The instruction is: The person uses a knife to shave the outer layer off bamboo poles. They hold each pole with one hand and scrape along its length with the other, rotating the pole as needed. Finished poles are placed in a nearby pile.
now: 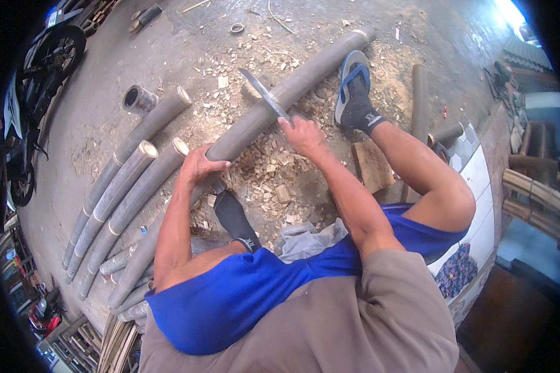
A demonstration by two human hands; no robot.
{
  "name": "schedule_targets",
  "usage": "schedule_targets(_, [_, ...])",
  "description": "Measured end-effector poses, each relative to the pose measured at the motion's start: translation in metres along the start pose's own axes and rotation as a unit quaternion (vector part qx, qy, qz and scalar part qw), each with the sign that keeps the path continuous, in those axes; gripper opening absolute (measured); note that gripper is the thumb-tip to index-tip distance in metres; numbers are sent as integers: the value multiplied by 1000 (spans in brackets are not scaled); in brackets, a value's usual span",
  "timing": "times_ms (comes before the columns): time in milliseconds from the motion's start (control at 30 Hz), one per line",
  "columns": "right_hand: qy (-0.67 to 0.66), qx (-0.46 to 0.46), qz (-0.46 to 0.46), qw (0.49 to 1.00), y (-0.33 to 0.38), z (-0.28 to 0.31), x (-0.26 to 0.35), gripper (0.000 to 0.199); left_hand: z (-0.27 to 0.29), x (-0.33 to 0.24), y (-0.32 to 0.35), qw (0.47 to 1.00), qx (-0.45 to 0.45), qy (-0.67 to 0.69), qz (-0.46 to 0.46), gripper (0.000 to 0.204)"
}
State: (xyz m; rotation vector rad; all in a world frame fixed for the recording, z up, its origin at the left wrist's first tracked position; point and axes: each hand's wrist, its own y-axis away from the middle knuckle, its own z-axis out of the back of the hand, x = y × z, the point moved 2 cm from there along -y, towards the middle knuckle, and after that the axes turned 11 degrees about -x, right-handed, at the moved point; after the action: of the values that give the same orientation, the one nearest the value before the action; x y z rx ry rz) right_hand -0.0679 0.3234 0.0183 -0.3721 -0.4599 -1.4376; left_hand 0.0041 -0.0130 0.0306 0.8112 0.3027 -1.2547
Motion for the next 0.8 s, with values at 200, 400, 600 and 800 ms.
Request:
schedule_targets(200, [51, 142, 39, 988, 23, 6, 24, 72, 8, -3, 7, 1000, 1, -23, 16, 90])
schedule_targets(400, [21, 107, -17, 994, 4, 8, 6, 70, -26, -15, 43, 955, -161, -248, -30, 98])
schedule_targets(600, [15, 23, -51, 998, -17, 11, -51, 70, -11, -22, 27, 977, -98, -188, -23, 94])
schedule_targets(800, [92, 89, 94, 987, 10, 7, -16, 65, -3, -11, 27, 987, -66, -145, 10, 95])
